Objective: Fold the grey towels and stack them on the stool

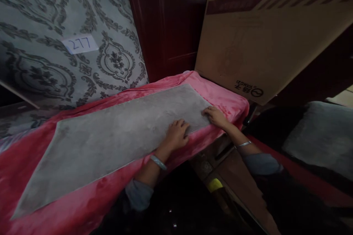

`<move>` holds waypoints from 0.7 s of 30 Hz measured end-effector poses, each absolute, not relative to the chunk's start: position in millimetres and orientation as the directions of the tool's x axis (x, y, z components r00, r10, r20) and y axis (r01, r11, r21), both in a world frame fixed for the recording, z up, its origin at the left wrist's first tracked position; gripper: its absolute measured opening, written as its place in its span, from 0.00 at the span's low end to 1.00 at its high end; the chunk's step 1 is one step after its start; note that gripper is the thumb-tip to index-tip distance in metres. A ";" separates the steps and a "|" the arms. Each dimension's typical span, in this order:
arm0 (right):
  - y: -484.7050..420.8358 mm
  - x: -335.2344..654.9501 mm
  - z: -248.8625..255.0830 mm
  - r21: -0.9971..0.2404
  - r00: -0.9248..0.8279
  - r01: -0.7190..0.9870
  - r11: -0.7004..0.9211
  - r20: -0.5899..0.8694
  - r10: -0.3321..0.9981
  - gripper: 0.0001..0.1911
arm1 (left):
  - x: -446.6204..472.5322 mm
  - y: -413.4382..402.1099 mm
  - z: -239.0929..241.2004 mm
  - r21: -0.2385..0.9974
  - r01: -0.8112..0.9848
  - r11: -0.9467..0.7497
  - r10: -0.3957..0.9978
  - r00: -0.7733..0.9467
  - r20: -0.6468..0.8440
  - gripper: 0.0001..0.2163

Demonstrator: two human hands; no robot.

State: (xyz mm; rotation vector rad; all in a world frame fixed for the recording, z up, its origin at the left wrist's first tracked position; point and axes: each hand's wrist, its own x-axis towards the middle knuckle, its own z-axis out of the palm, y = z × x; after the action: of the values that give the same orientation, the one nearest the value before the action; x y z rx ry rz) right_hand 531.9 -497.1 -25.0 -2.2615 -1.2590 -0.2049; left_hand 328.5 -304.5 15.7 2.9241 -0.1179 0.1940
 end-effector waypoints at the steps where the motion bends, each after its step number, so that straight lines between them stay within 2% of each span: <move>1: -501.8 533.2 -27.6 -0.370 0.559 0.821 -0.436 0.359 0.748 0.21 | 332.0 -308.7 14.0 0.182 -0.095 -0.979 -0.072 0.989 0.131 0.17; 6: -525.6 526.4 -31.8 -0.346 0.526 0.842 -0.414 0.353 0.774 0.19 | 332.0 -318.8 6.4 0.186 -0.127 -0.974 -0.095 0.980 0.175 0.09; 9: -521.5 517.7 -22.6 -0.345 0.562 0.823 -0.452 0.375 0.737 0.16 | 332.3 -319.7 6.7 0.224 -0.120 -0.967 -0.079 0.980 0.183 0.11; 12: -502.5 505.2 -16.9 -0.343 0.558 0.826 -0.448 0.390 0.732 0.19 | 331.8 -324.5 8.0 0.201 -0.110 -0.973 -0.072 0.980 0.188 0.16; 15: -490.1 492.3 -24.5 -0.361 0.535 0.837 -0.411 0.378 0.755 0.18 | 320.2 -330.7 9.2 0.181 -0.123 -0.976 -0.093 0.982 0.164 0.13; 19: -501.4 488.9 -45.4 -0.408 0.564 0.817 -0.407 0.419 0.712 0.13 | 285.3 -320.6 12.8 0.304 -0.175 -0.936 -0.129 0.978 0.164 0.12; 21: -505.6 493.6 -53.3 -0.411 0.570 0.815 -0.409 0.440 0.693 0.12 | 261.3 -300.3 15.5 0.352 -0.117 -0.929 -0.045 0.978 0.205 0.15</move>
State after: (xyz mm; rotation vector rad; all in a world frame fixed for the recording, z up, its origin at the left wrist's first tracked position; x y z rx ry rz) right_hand 493.6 -505.6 -53.3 -2.2102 -1.2002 -0.2665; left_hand 261.3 -300.3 15.5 2.7549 -0.1166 0.2731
